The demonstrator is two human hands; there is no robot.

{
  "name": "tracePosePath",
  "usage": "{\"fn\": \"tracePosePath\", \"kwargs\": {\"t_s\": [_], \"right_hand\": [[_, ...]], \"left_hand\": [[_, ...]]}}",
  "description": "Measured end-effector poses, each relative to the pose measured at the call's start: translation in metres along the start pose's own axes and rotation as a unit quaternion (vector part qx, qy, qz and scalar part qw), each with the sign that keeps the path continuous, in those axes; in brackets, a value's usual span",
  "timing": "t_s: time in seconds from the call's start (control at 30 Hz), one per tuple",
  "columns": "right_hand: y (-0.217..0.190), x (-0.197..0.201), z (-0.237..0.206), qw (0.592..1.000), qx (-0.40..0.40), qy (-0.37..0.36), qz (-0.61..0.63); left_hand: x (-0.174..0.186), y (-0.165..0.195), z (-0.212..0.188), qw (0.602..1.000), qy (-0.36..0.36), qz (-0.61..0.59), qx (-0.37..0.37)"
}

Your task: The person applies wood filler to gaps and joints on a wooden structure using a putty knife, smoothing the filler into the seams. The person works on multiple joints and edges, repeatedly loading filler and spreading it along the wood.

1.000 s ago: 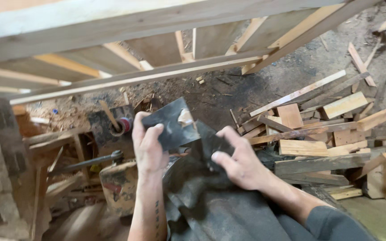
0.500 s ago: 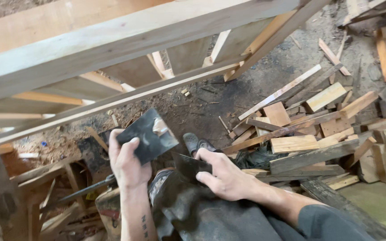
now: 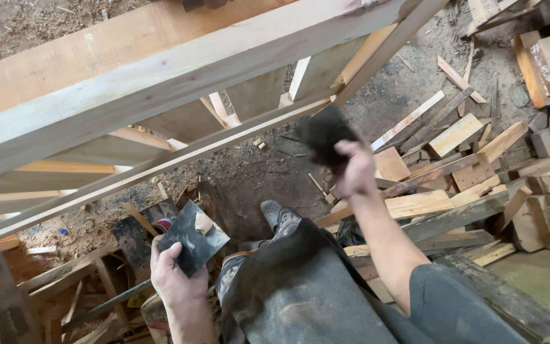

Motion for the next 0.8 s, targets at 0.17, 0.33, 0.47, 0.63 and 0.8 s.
{"fn": "tracePosePath", "kwargs": {"t_s": [0.17, 0.33, 0.47, 0.63, 0.8], "right_hand": [[-0.078, -0.003, 0.055, 0.983, 0.163, -0.074, -0.037], [-0.125, -0.031, 0.083, 0.814, 0.445, -0.017, -0.372], [-0.126, -0.041, 0.085, 0.725, 0.492, 0.038, -0.480], [-0.125, -0.046, 0.092, 0.735, 0.480, 0.043, -0.478], [-0.127, -0.048, 0.093, 0.728, 0.484, 0.046, -0.483]], "left_hand": [[0.007, -0.004, 0.001, 0.998, 0.058, 0.028, 0.027], [-0.004, -0.008, 0.006, 0.998, 0.044, 0.031, 0.023], [0.003, -0.015, 0.008, 0.998, 0.057, 0.026, 0.030], [0.014, -0.013, 0.011, 0.999, 0.046, 0.022, 0.018], [0.021, -0.011, 0.008, 0.998, 0.060, 0.020, 0.015]]}}
Point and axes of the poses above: each hand's wrist, its own z-axis towards the middle knuckle, its own x-axis out of the back of the hand, y = z × x, the point moved 9 cm from there along z, towards the middle knuckle, and after that the axes turned 7 degrees about z, right-handed, at the moved point
